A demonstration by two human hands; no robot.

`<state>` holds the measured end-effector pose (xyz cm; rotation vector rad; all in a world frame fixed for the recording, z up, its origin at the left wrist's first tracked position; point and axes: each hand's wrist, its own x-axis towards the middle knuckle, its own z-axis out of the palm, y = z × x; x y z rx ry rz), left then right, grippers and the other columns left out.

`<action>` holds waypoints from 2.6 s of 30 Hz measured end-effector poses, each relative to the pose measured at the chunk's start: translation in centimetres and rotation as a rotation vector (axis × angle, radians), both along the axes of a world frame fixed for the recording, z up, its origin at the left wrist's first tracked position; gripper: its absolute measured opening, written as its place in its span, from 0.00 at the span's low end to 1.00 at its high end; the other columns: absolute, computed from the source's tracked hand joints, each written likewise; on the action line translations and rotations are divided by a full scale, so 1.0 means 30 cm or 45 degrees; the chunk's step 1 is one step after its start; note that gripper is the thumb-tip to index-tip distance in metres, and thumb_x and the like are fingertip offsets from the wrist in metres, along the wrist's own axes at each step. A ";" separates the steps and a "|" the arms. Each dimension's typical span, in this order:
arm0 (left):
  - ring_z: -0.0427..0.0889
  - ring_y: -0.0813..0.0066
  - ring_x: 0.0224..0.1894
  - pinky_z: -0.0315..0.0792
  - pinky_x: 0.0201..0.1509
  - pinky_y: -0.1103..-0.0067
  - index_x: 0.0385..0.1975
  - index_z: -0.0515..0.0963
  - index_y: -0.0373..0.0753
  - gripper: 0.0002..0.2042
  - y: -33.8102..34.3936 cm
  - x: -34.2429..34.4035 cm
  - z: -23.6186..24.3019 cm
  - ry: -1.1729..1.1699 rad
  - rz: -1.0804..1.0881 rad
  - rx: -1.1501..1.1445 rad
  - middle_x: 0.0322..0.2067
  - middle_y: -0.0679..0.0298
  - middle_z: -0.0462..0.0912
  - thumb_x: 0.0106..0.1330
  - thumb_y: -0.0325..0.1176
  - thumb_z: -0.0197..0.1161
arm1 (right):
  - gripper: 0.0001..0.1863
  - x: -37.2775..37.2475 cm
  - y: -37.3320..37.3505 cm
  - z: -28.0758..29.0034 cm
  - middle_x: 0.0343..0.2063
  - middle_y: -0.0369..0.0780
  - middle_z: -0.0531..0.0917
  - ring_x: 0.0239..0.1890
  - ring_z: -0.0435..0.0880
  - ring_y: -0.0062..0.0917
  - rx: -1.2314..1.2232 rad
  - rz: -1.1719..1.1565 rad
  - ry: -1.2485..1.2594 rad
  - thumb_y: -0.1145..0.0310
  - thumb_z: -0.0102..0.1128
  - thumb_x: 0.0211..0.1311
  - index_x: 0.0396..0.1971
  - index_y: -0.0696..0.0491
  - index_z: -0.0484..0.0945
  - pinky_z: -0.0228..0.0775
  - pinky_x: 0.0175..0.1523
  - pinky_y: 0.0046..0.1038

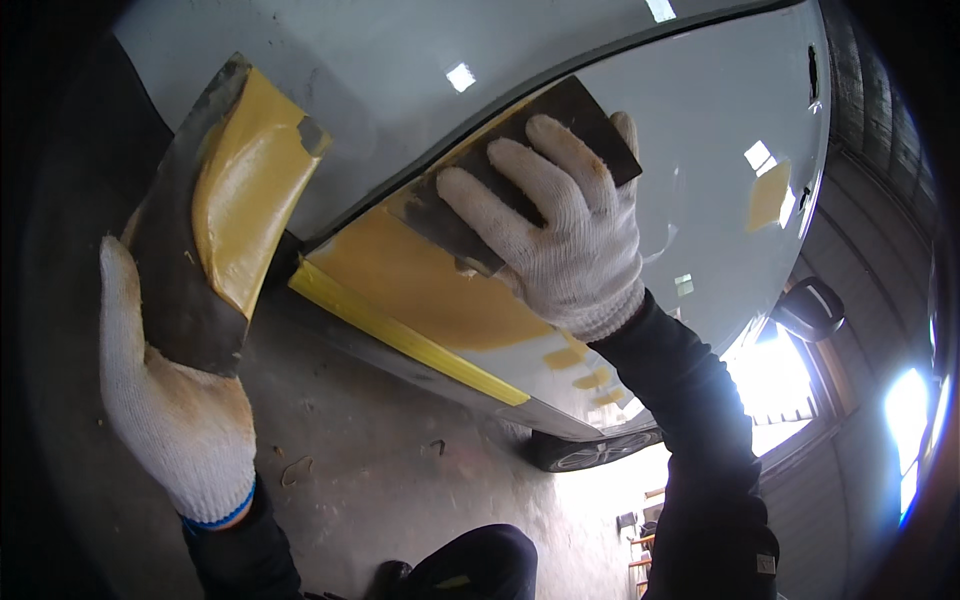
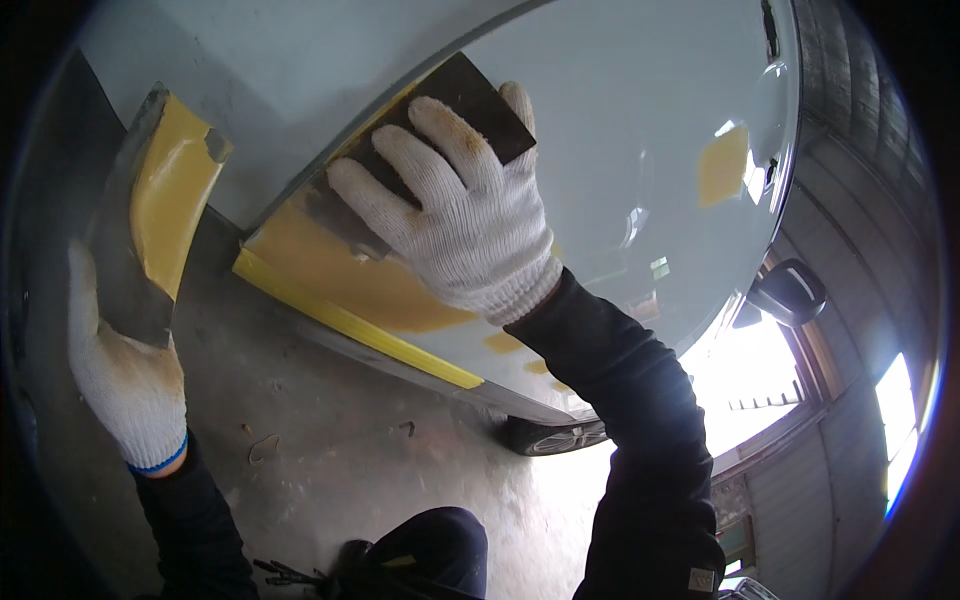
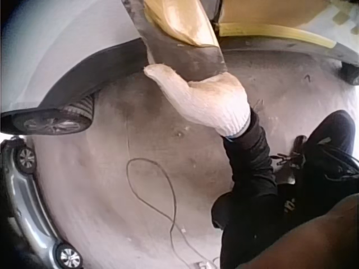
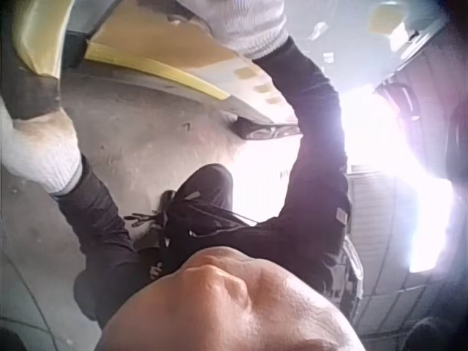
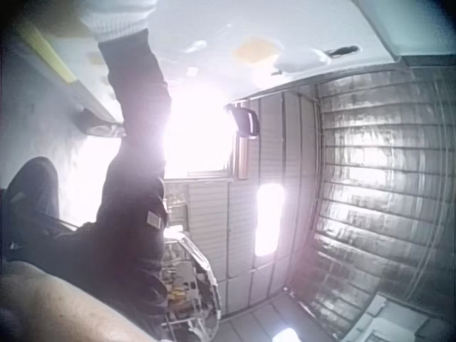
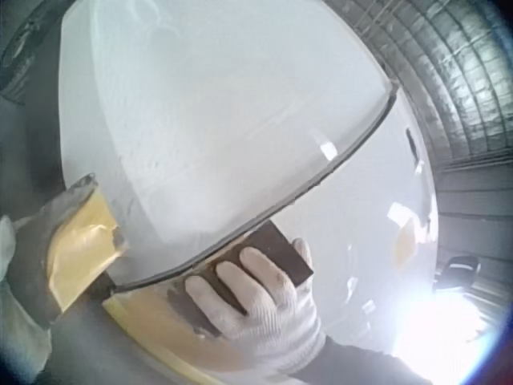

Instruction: The person scoops yellow body filler from a can onto a metal spreader and applies it to a damaged area on the side of a white car. They smooth the filler over the panel using the spreader and a sanding block.

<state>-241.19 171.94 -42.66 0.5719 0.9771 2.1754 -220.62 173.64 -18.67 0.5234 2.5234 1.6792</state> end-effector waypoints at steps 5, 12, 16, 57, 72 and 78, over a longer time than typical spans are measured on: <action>0.69 0.57 0.73 0.61 0.78 0.61 0.69 0.70 0.34 0.22 0.010 -0.008 -0.027 0.262 0.091 -0.063 0.68 0.50 0.72 0.79 0.33 0.48 | 0.32 0.025 0.006 -0.021 0.49 0.33 0.74 0.60 0.70 0.35 -0.079 -0.069 0.082 0.45 0.76 0.42 0.52 0.30 0.82 0.63 0.63 0.56; 0.69 0.56 0.73 0.61 0.78 0.60 0.70 0.68 0.34 0.27 -0.015 -0.048 -0.023 0.890 0.282 -0.242 0.68 0.49 0.72 0.69 0.21 0.59 | 0.32 0.078 -0.043 -0.016 0.51 0.34 0.73 0.60 0.69 0.36 -0.049 -0.136 0.081 0.46 0.77 0.40 0.52 0.30 0.82 0.60 0.66 0.56; 0.69 0.56 0.73 0.62 0.78 0.59 0.71 0.68 0.34 0.29 -0.023 -0.048 -0.012 0.959 0.316 -0.280 0.68 0.49 0.72 0.67 0.20 0.61 | 0.31 0.131 -0.108 -0.018 0.51 0.35 0.73 0.60 0.69 0.37 -0.074 -0.249 0.085 0.49 0.78 0.41 0.52 0.30 0.83 0.59 0.67 0.56; 0.77 0.59 0.65 0.72 0.69 0.62 0.66 0.68 0.32 0.20 -0.283 0.343 0.174 -1.074 -1.515 0.506 0.61 0.51 0.77 0.79 0.34 0.51 | 0.26 0.169 -0.630 -0.054 0.57 0.49 0.78 0.59 0.78 0.35 -1.366 -0.686 1.752 0.70 0.46 0.74 0.70 0.59 0.68 0.67 0.66 0.33; 0.76 0.67 0.61 0.70 0.66 0.70 0.64 0.69 0.29 0.23 -0.335 0.240 0.254 -0.311 -1.009 0.595 0.57 0.54 0.77 0.80 0.41 0.51 | 0.31 0.016 -0.516 -0.133 0.59 0.50 0.73 0.65 0.69 0.56 -0.471 -0.077 1.253 0.68 0.74 0.51 0.59 0.49 0.80 0.65 0.68 0.53; 0.76 0.64 0.62 0.69 0.68 0.69 0.63 0.70 0.27 0.23 -0.337 0.181 0.359 -0.670 -0.882 0.375 0.59 0.52 0.77 0.80 0.41 0.52 | 0.28 0.021 -0.566 -0.235 0.57 0.41 0.76 0.67 0.69 0.48 -0.636 -0.348 0.860 0.61 0.74 0.50 0.56 0.41 0.82 0.73 0.62 0.49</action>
